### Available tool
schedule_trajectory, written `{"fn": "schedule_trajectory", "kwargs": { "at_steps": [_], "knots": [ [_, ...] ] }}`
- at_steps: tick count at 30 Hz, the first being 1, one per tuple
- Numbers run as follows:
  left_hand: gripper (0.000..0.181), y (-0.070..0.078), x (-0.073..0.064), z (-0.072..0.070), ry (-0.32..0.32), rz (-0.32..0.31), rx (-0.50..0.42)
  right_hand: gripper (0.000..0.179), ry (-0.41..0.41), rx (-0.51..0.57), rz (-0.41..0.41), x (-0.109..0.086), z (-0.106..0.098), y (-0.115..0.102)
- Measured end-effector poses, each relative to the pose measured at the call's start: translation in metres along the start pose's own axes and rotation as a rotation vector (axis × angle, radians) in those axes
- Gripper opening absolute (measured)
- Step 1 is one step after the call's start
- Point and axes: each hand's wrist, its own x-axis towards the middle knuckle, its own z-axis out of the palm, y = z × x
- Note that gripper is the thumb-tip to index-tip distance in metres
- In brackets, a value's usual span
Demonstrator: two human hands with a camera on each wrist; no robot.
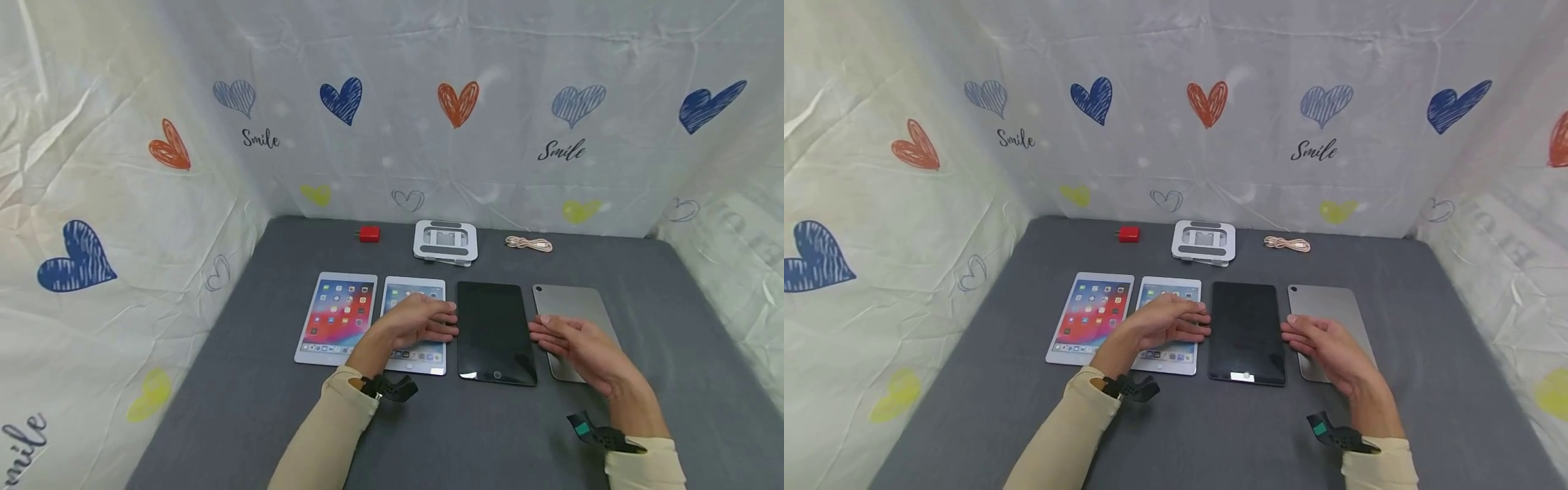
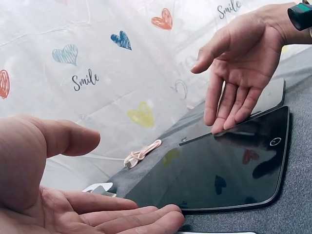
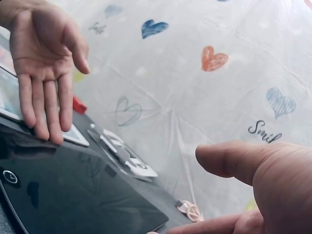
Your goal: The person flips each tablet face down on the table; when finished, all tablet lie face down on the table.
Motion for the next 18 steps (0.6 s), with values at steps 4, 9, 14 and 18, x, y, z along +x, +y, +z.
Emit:
{"fn": "schedule_trajectory", "kwargs": {
  "at_steps": [4,9,14,18],
  "knots": [
    [0.053,0.000,0.000,0.001,0.002,0.003,0.004,0.076,0.011,0.010,0.015,0.000,-0.001,0.002],
    [0.053,-0.001,0.003,0.009,-0.010,0.009,0.010,0.077,0.007,0.029,0.025,-0.001,-0.002,0.005],
    [0.051,-0.003,0.007,0.019,-0.041,0.014,0.021,0.066,-0.032,0.087,-0.030,-0.003,-0.009,0.007],
    [0.050,-0.005,0.012,0.027,-0.050,0.013,0.012,0.058,-0.061,0.119,-0.064,-0.009,-0.019,0.007]
  ]
}}
